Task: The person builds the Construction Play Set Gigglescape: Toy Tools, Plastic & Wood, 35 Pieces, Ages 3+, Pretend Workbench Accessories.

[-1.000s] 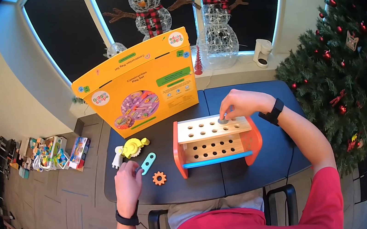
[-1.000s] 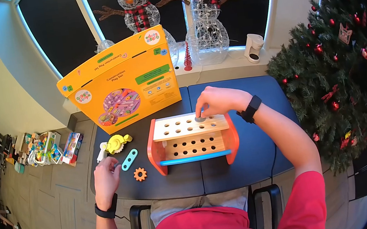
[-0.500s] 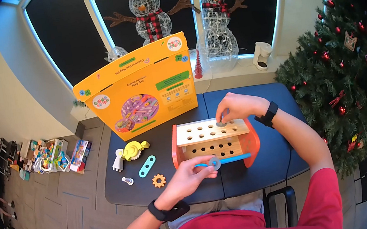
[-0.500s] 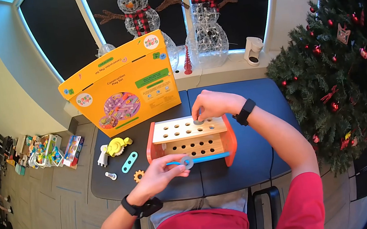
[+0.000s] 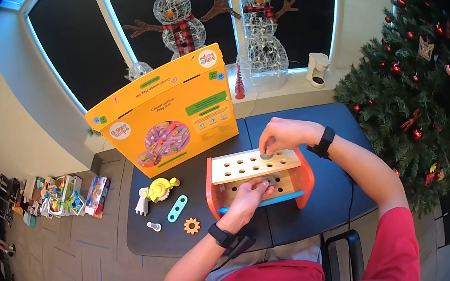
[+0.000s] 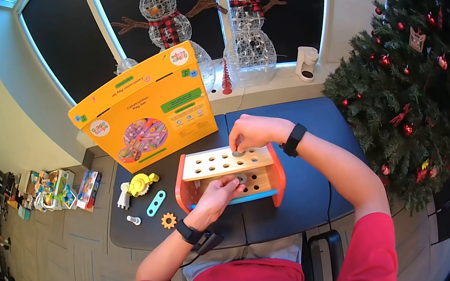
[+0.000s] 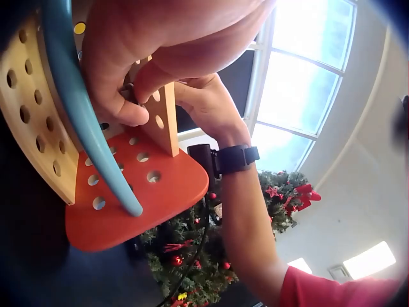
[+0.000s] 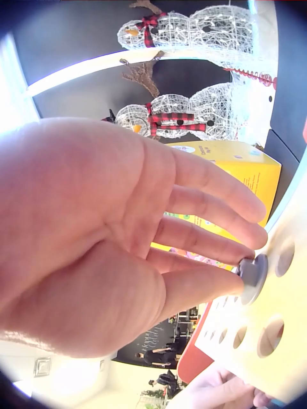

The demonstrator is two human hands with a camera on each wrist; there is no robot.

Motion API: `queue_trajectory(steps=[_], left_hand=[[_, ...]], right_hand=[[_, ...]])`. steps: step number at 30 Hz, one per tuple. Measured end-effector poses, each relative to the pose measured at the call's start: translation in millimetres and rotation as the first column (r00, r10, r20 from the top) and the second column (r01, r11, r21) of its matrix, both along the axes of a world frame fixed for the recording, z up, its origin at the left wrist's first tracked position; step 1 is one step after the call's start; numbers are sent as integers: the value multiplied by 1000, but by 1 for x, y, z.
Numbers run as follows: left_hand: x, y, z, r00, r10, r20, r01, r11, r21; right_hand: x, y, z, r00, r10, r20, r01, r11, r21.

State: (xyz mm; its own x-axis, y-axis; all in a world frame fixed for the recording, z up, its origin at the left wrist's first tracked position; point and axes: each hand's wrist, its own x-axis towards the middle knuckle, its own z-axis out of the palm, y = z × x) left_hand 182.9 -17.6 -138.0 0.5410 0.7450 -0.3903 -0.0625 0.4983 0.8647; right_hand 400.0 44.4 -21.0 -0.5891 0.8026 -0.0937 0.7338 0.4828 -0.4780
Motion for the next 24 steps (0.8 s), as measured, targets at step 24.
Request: queue_trajectory(steps=[24], left_hand=[[27, 25, -10, 921, 261, 289, -179, 943, -281]], right_hand=[[-1, -3, 4, 999, -37, -18, 37, 999, -24]])
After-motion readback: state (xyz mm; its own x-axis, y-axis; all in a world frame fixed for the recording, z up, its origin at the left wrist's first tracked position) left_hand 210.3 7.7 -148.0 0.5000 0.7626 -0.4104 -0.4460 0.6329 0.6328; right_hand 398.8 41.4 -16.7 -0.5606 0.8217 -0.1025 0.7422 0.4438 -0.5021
